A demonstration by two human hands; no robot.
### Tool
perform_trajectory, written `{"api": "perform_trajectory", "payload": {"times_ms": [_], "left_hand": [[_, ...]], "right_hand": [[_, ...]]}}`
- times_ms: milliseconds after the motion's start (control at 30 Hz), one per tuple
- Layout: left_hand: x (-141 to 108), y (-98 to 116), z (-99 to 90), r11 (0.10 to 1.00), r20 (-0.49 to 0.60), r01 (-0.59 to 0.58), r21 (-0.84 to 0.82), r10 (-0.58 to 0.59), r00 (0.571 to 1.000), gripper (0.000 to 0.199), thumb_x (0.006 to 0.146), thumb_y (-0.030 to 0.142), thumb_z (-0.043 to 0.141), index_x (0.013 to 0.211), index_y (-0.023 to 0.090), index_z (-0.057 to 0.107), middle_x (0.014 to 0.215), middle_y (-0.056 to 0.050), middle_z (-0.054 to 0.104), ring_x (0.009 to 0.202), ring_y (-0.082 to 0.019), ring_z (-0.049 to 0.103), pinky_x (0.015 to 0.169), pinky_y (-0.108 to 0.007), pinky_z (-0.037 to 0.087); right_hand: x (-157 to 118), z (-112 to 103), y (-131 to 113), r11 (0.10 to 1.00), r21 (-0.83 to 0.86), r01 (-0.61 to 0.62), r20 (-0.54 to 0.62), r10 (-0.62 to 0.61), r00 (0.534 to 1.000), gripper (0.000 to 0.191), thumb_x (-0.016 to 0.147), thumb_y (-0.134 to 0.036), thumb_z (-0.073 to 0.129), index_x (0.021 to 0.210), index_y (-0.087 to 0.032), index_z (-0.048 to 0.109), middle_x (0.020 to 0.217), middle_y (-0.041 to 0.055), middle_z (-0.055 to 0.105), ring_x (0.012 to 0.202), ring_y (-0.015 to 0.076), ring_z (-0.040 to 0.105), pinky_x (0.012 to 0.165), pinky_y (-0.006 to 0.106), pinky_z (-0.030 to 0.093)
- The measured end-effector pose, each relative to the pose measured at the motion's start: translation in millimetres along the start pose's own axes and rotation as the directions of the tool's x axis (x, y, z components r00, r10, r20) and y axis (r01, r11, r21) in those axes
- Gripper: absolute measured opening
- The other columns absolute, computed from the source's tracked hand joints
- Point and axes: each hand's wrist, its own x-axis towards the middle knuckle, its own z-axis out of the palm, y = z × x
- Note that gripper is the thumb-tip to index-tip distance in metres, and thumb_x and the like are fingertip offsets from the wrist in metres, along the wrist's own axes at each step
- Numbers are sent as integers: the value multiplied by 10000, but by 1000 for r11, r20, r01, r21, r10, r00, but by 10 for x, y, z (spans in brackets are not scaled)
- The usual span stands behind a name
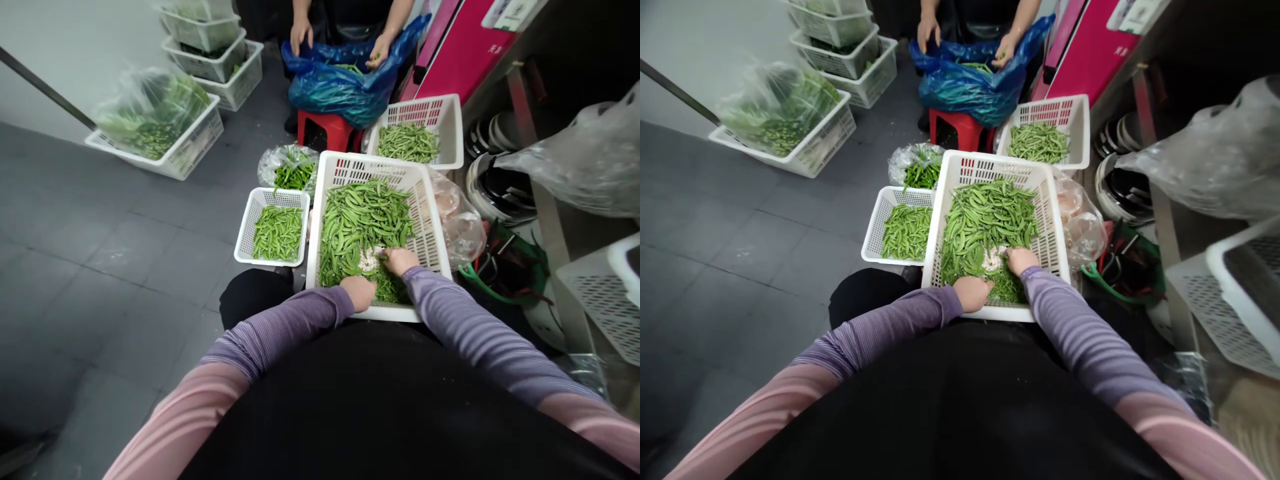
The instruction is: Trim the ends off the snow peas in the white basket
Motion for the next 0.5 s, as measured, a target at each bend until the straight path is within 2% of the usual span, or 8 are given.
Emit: {"api": "perform_trajectory", "payload": {"times_ms": [100, 200, 267, 300, 333, 400, 433, 500], "left_hand": [[2, -17, -48, 999, 38, -42, 4, 41, 998, 263, 790, 216, 432, 951, 107, 608, 944, -161, 637, 897, -266, 614, 733, -356, 495], [-11, -41, -121, 1000, -17, 17, -10, -17, 1000, 258, 801, 234, 418, 913, 113, 617, 929, -153, 646, 877, -263, 620, 719, -350, 494], [-18, -41, -170, 998, -82, 52, -38, -55, 995, 278, 829, 249, 379, 919, 117, 606, 906, -143, 652, 859, -251, 625, 715, -340, 491], [-19, -32, -188, 997, -123, 55, -61, -62, 991, 290, 845, 265, 360, 942, 120, 591, 905, -135, 652, 854, -241, 626, 718, -333, 489], [-18, -18, -201, 995, -166, 46, -85, -60, 984, 301, 858, 286, 345, 972, 125, 573, 912, -126, 652, 852, -232, 626, 722, -326, 487], [-17, 21, -205, 993, -240, 9, -121, -38, 970, 320, 872, 333, 332, 1014, 137, 541, 932, -109, 649, 850, -216, 623, 727, -312, 483], [-18, 43, -197, 992, -264, -16, -124, -18, 964, 320, 875, 341, 328, 1012, 141, 537, 941, -102, 648, 851, -208, 621, 731, -304, 481], [-27, 82, -168, 993, -292, -66, -102, 33, 956, 307, 883, 320, 311, 975, 147, 547, 943, -88, 647, 851, -187, 616, 744, -283, 474]], "right_hand": [[56, 113, -62, 1000, 1, 1, 54, -1, 999, 208, 629, -103, 613, 827, -150, 660, 924, 148, 642, 984, 269, 557, 860, 361, 376], [-50, -14, -38, 999, 31, -13, 56, 11, 998, 170, 678, -180, 604, 843, -153, 635, 859, 123, 646, 920, 256, 577, 801, 345, 418], [-224, -168, -11, 985, 171, -24, 75, 11, 997, 164, 742, -284, 560, 846, -163, 598, 780, 81, 636, 768, 209, 599, 673, 307, 461], [-334, -242, -4, 943, 329, -41, 113, 4, 994, 179, 761, -333, 540, 824, -169, 576, 736, 57, 621, 677, 180, 590, 596, 285, 465], [-452, -303, -5, 850, 522, -77, 167, -14, 986, 198, 762, -372, 540, 787, -176, 552, 689, 32, 599, 592, 152, 565, 523, 264, 454], [-683, -377, -29, 519, 832, -196, 273, -74, 959, 240, 711, -398, 608, 708, -180, 508, 601, -9, 546, 480, 113, 503, 421, 231, 413], [-781, -391, -49, 359, 898, -256, 309, -99, 946, 262, 671, -384, 657, 680, -178, 495, 564, -24, 523, 447, 101, 479, 390, 219, 393], [-928, -390, -96, 195, 927, -321, 345, -101, 933, 274, 626, -332, 713, 659, -172, 492, 516, -41, 500, 411, 88, 455, 353, 198, 368]]}}
